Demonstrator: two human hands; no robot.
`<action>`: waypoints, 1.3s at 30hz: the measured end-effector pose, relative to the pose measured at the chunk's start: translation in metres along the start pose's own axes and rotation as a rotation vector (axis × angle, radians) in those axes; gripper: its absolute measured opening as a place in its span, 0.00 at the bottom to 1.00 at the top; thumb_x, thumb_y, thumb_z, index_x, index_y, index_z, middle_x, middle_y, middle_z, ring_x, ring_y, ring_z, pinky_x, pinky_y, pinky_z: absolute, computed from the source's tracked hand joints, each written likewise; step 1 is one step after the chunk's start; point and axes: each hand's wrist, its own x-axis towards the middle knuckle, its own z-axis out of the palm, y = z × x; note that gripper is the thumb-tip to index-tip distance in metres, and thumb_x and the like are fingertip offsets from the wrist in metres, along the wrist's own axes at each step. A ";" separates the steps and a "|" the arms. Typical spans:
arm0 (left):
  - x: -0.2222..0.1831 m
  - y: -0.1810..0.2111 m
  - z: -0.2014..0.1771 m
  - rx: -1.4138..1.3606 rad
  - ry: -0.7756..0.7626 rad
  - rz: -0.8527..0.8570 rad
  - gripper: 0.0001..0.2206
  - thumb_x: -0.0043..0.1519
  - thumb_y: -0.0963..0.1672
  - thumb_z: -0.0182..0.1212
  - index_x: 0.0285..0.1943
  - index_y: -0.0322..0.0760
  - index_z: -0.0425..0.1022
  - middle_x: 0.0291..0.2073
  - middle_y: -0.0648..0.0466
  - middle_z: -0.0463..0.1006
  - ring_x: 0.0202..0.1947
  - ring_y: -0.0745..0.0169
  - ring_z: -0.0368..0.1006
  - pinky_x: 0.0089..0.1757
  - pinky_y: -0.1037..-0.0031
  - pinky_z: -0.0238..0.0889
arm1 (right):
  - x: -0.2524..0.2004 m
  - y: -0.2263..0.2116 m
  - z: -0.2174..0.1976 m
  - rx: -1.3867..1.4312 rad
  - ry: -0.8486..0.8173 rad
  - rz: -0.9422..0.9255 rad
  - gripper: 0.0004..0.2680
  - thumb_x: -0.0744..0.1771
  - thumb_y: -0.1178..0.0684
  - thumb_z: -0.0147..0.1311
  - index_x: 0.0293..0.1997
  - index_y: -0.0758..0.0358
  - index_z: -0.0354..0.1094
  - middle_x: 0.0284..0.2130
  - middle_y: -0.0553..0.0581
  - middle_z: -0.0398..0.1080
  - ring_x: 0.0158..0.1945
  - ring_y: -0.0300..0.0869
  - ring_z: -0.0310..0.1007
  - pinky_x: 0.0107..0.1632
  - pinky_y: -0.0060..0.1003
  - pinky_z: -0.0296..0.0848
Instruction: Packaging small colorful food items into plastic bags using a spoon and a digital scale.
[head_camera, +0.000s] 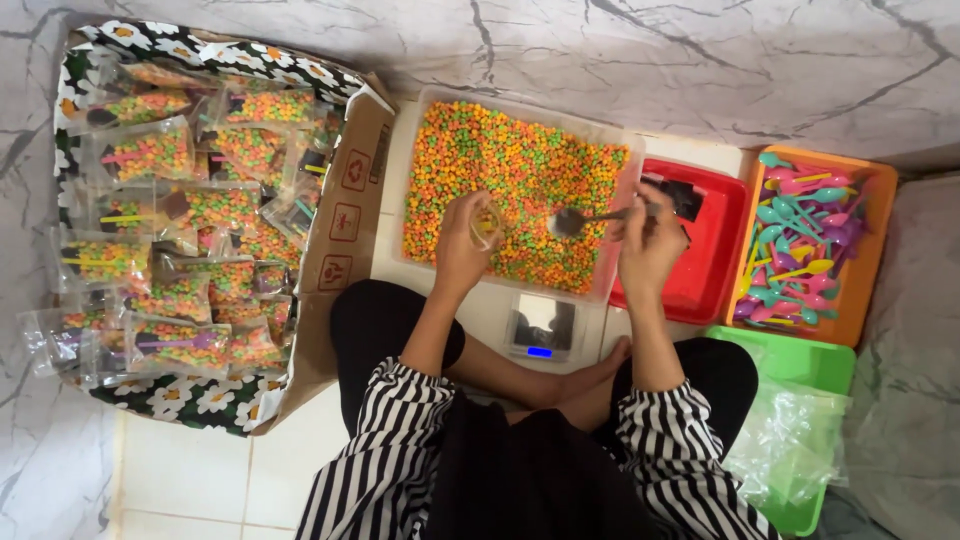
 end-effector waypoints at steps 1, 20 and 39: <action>0.000 -0.001 -0.003 0.001 -0.005 -0.001 0.28 0.59 0.36 0.68 0.68 0.37 0.64 0.56 0.43 0.67 0.62 0.32 0.64 0.54 0.36 0.66 | -0.007 0.008 0.002 -0.001 0.003 0.003 0.08 0.72 0.64 0.47 0.56 0.75 0.70 0.27 0.68 0.72 0.23 0.48 0.75 0.26 0.38 0.77; -0.013 -0.015 -0.026 -0.005 0.087 -0.029 0.30 0.58 0.39 0.73 0.69 0.36 0.63 0.58 0.45 0.67 0.63 0.38 0.65 0.60 0.45 0.60 | -0.033 0.087 0.086 0.554 0.183 0.689 0.08 0.70 0.56 0.54 0.49 0.73 0.69 0.32 0.64 0.74 0.29 0.49 0.82 0.34 0.38 0.88; 0.013 -0.019 0.016 -0.073 -0.007 -0.080 0.30 0.59 0.38 0.69 0.71 0.38 0.61 0.61 0.42 0.65 0.64 0.31 0.63 0.56 0.34 0.62 | 0.014 0.039 0.032 0.131 0.166 -0.076 0.07 0.72 0.65 0.46 0.54 0.77 0.71 0.35 0.66 0.70 0.30 0.48 0.77 0.32 0.40 0.80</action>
